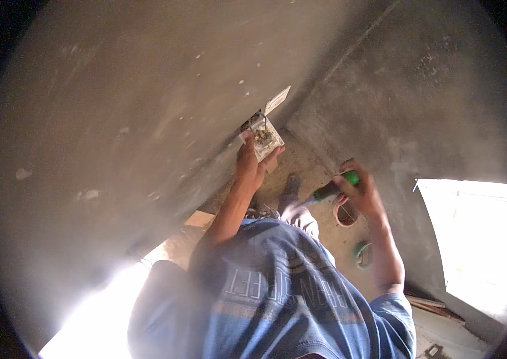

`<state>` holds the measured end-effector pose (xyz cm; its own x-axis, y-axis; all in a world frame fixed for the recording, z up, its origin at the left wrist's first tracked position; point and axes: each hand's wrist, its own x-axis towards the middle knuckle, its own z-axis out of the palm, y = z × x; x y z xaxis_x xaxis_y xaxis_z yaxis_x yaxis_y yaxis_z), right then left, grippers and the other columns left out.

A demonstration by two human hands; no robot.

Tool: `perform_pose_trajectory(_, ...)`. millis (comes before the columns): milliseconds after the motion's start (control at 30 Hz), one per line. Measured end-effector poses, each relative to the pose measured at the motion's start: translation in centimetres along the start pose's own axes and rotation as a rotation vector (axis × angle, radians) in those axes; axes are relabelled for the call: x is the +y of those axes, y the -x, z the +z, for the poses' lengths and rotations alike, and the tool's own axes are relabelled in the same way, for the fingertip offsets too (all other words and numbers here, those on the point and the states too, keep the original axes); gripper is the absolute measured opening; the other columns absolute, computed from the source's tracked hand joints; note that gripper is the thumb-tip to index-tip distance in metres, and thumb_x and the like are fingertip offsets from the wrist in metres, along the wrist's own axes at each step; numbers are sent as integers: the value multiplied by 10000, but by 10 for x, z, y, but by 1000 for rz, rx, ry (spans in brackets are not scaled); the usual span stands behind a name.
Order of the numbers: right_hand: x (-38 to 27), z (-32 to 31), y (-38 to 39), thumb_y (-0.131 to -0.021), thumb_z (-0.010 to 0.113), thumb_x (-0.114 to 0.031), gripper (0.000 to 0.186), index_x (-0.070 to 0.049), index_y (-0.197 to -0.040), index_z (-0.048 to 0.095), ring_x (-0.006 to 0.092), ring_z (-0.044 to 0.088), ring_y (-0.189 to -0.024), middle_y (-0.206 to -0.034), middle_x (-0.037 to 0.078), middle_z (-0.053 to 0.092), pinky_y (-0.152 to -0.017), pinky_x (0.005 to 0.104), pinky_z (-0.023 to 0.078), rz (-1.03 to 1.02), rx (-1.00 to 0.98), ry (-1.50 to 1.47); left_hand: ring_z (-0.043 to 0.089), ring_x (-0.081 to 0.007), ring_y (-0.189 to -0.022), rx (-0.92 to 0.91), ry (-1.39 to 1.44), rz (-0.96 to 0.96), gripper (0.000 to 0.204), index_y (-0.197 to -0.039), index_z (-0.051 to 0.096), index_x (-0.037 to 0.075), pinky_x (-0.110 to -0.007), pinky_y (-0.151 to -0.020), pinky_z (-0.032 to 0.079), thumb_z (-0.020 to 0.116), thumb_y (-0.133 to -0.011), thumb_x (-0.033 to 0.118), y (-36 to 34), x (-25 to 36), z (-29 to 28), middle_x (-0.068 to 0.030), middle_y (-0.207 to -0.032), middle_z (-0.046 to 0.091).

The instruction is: The person installs electrical sockets by inserting them into wall openings and securing them using a screwdriver.

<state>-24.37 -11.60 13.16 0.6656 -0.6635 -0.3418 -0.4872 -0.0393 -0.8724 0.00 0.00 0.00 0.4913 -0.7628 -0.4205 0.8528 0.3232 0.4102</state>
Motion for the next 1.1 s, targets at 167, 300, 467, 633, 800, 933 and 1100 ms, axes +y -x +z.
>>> perform_pose_trajectory(167, -109, -16, 10, -812, 771, -109, 308, -25, -1050, 594, 212, 676, -836, -936, 108, 674, -694, 327, 539, -565, 46, 181, 645, -385, -1038, 39, -79, -4, 546, -1269, 455, -49, -401, -840, 627, 502, -992, 419, 6, 23, -11, -202, -1201, 589)
perform_pose_trajectory(300, -167, -7, -1, -778, 763, -58, 341, -28, -1076, 601, 318, 653, -988, -1057, 165, 656, -819, 372, 517, -849, -3, 511, 660, -356, -1004, 91, -60, 56, 578, -1226, 477, -67, -391, -811, 636, 526, -971, 449, 1, 4, 0, -197, -1146, 606)
perform_pose_trajectory(467, -162, 30, -15, -783, 726, -27, 320, -48, -1076, 600, 373, 634, -1018, -1128, 180, 607, -834, 405, 526, -875, -8, 531, 682, -316, -935, 59, -54, 85, 570, -1192, 495, -59, -389, -752, 652, 554, -954, 455, 3, 1, 1, -190, -1104, 610)
perform_pose_trajectory(633, -164, 38, -25, -765, 692, 10, 320, -62, -1063, 599, 371, 619, -1055, -1152, 158, 588, -836, 422, 534, -906, -88, 563, 683, -310, -934, 56, -55, 91, 578, -1189, 483, -72, -410, -768, 652, 565, -948, 448, 1, 2, -3, -192, -1103, 612)
perform_pose_trajectory(800, -159, 40, -32, -715, 660, 48, 336, -71, -1022, 593, 356, 624, -1038, -1157, 137, 585, -812, 421, 540, -923, -126, 573, 686, -326, -923, 79, -77, 93, 611, -1187, 469, -90, -409, -766, 654, 573, -939, 460, 0, 4, -2, -203, -1096, 613)
perform_pose_trajectory(933, -158, 40, -32, -691, 659, 52, 338, -69, -998, 584, 346, 628, -1020, -1152, 129, 586, -802, 422, 540, -909, -141, 600, 688, -334, -916, 87, -89, 91, 615, -1183, 468, -92, -405, -765, 655, 566, -941, 465, -3, 3, -5, -212, -1088, 614)
perform_pose_trajectory(1100, -155, 40, -36, -681, 651, 61, 332, -69, -979, 585, 332, 624, -1032, -1139, 122, 585, -802, 410, 537, -950, -151, 620, 693, -333, -904, 44, -94, 94, 610, -1185, 466, -92, -403, -761, 656, 568, -943, 459, -2, 3, -6, -216, -1084, 617)
